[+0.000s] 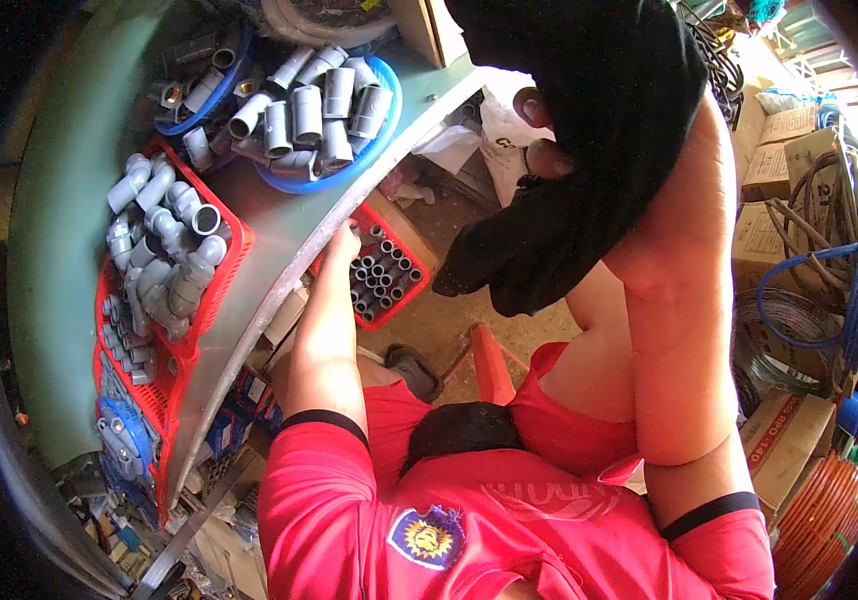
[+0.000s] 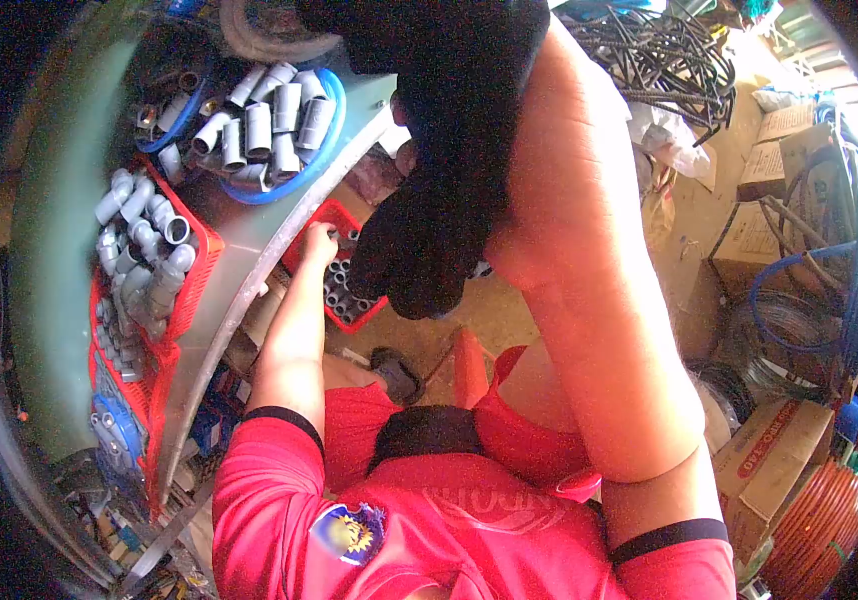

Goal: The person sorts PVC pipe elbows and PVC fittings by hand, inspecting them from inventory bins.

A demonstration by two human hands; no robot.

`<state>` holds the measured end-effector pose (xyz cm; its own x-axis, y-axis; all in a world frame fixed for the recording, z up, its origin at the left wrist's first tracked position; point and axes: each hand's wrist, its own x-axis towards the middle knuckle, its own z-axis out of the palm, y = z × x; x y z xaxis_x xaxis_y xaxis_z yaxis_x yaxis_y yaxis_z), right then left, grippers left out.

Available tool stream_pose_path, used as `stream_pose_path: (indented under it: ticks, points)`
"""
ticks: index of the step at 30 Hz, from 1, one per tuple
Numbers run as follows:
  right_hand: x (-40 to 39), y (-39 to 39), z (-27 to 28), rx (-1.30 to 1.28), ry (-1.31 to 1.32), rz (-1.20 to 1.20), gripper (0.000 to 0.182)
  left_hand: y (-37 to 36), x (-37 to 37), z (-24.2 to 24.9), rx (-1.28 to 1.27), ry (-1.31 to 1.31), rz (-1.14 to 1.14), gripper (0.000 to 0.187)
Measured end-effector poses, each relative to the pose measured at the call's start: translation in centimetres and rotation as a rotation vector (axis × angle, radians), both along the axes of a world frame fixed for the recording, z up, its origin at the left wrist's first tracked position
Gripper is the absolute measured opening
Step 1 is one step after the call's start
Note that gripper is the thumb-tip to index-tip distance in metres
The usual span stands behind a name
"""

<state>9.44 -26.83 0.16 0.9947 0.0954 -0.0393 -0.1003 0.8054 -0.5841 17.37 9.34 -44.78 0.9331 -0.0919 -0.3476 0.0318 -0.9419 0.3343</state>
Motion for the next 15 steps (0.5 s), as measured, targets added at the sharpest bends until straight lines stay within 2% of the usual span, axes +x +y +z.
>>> stream_pose_path:
  ticks: [3, 8, 12, 15]
  points:
    - [0.2, 0.2, 0.3, 0.02, 0.033, 0.056, 0.043, 0.0, -0.4, 0.4, -0.001, 0.006, 0.031, 0.025]
    - [0.3, -0.1, -1.4, -0.087, -0.237, 0.026, 0.042, 0.0, -1.4, 2.4, -0.071, 0.112, 0.116, 0.028]
    - [-0.5, 1.1, -0.9, -0.154, -0.223, -0.075, 0.042, 1.0, -2.3, 0.4, -0.141, 0.049, -0.003, 0.028]
    - [-0.7, 1.9, -0.6, -0.044, -0.096, -0.106, 0.041, 1.0, -2.9, -0.3, -0.126, 0.032, -0.064, 0.035]
